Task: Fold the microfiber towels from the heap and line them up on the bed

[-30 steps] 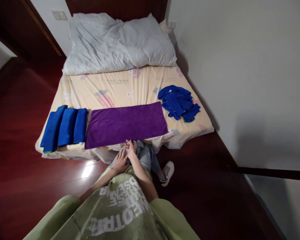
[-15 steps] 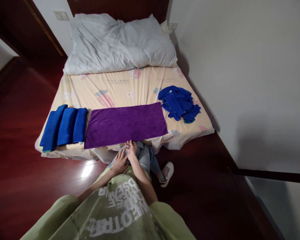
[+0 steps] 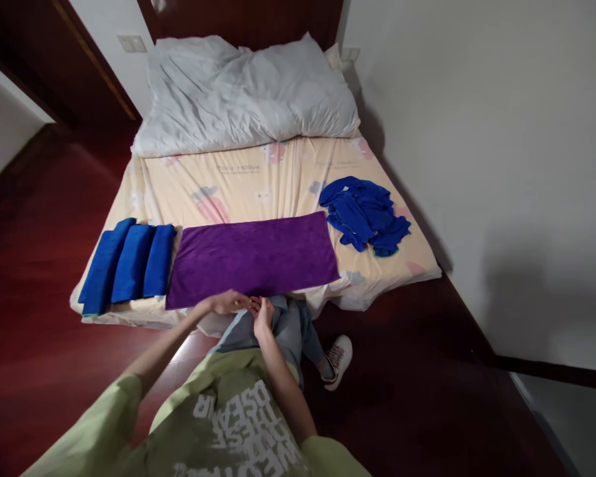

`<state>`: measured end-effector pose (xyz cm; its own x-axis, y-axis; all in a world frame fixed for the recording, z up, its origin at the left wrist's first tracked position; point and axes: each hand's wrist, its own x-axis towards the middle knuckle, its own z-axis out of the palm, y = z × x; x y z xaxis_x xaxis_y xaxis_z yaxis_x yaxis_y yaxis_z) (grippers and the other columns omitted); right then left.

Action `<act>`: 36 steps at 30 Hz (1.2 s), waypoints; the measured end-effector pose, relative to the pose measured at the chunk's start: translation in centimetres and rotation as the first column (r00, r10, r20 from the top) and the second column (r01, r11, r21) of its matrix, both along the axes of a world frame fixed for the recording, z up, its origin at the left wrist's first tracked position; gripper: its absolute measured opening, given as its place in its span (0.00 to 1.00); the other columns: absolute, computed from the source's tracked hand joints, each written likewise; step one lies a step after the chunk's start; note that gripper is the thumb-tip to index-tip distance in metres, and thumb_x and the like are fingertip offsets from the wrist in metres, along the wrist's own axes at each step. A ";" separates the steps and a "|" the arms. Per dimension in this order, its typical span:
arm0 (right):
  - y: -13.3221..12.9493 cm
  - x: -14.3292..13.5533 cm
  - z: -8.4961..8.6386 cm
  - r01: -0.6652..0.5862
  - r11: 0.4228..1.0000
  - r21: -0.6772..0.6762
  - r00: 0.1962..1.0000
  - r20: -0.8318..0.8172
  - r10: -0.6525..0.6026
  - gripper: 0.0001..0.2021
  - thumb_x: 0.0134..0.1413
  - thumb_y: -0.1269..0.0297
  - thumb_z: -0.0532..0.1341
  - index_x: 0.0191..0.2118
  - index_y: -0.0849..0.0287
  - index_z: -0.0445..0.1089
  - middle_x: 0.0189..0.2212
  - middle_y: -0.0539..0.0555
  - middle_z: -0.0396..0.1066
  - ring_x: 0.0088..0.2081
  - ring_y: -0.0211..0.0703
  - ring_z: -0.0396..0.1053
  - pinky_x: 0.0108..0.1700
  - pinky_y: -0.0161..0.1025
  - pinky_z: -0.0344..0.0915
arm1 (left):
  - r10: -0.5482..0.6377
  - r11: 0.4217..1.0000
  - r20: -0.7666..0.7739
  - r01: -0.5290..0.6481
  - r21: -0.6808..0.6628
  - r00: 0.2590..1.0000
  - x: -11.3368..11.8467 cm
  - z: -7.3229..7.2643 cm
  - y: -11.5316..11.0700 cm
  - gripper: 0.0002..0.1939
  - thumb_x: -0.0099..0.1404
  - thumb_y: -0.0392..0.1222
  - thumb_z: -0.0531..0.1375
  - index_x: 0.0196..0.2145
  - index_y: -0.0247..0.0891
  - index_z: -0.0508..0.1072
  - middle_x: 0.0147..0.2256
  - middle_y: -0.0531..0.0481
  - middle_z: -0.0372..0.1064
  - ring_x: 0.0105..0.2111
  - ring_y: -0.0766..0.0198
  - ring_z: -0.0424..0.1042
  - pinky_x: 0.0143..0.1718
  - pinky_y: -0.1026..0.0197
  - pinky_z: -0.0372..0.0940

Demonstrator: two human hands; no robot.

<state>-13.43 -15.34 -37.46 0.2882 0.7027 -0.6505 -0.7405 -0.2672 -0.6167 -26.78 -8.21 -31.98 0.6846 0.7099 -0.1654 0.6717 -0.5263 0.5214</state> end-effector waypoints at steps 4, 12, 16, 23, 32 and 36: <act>0.3 -0.4 0.4 0.029 1.000 0.003 0.999 0.027 -0.029 0.09 0.50 0.57 0.60 0.32 0.54 0.60 0.22 0.45 0.72 0.19 0.36 0.65 0.23 0.33 0.63 | 0.118 0.986 0.009 -0.116 -0.118 0.993 1.2 4.3 13.7 0.18 0.68 0.41 0.51 0.45 0.37 0.79 0.40 0.51 0.79 0.38 0.63 0.75 0.45 0.66 0.68; 1.2 -1.2 0.6 0.014 0.995 -0.095 0.985 0.173 0.003 0.20 0.44 0.47 0.67 0.29 0.57 0.63 0.23 0.49 0.75 0.16 0.35 0.65 0.22 0.35 0.64 | 0.343 0.938 -0.178 -0.346 0.016 0.922 6.6 2.3 27.3 0.21 0.66 0.34 0.55 0.55 0.34 0.75 0.53 0.39 0.74 0.54 0.54 0.72 0.56 0.60 0.65; 0.9 -1.4 0.9 0.031 0.992 -0.126 0.983 0.181 -0.008 0.20 0.44 0.46 0.65 0.27 0.54 0.59 0.21 0.46 0.72 0.15 0.35 0.64 0.20 0.34 0.61 | 0.327 0.940 -0.261 -0.341 -0.009 0.908 8.3 0.4 29.5 0.21 0.66 0.36 0.58 0.55 0.39 0.75 0.54 0.40 0.72 0.55 0.53 0.71 0.56 0.58 0.65; 0.2 -1.9 1.1 0.052 0.990 -0.128 0.970 0.243 -0.019 0.22 0.42 0.43 0.67 0.24 0.52 0.57 0.15 0.38 0.60 0.15 0.35 0.58 0.19 0.33 0.58 | 0.340 0.928 -0.341 -0.371 -0.029 0.877 9.8 -0.4 31.9 0.15 0.63 0.37 0.63 0.47 0.37 0.79 0.51 0.36 0.72 0.53 0.47 0.71 0.55 0.52 0.65; 0.4 -1.6 0.1 0.155 0.977 -0.146 0.949 0.297 -0.106 0.21 0.33 0.41 0.70 0.24 0.48 0.63 0.14 0.35 0.63 0.17 0.35 0.64 0.31 0.42 0.72 | 0.419 0.897 -0.241 -0.440 -0.038 0.875 9.0 0.2 32.1 0.14 0.67 0.39 0.60 0.49 0.37 0.76 0.46 0.38 0.71 0.47 0.52 0.74 0.48 0.57 0.68; -0.1 -1.6 0.2 0.228 0.943 -0.241 0.952 0.259 -0.164 0.27 0.20 0.40 0.72 0.25 0.48 0.61 0.15 0.34 0.67 0.17 0.35 0.64 0.32 0.42 0.72 | 0.487 0.870 -0.127 -0.493 -0.021 0.864 8.4 0.5 32.2 0.16 0.69 0.39 0.58 0.54 0.36 0.71 0.44 0.37 0.71 0.42 0.55 0.74 0.44 0.58 0.69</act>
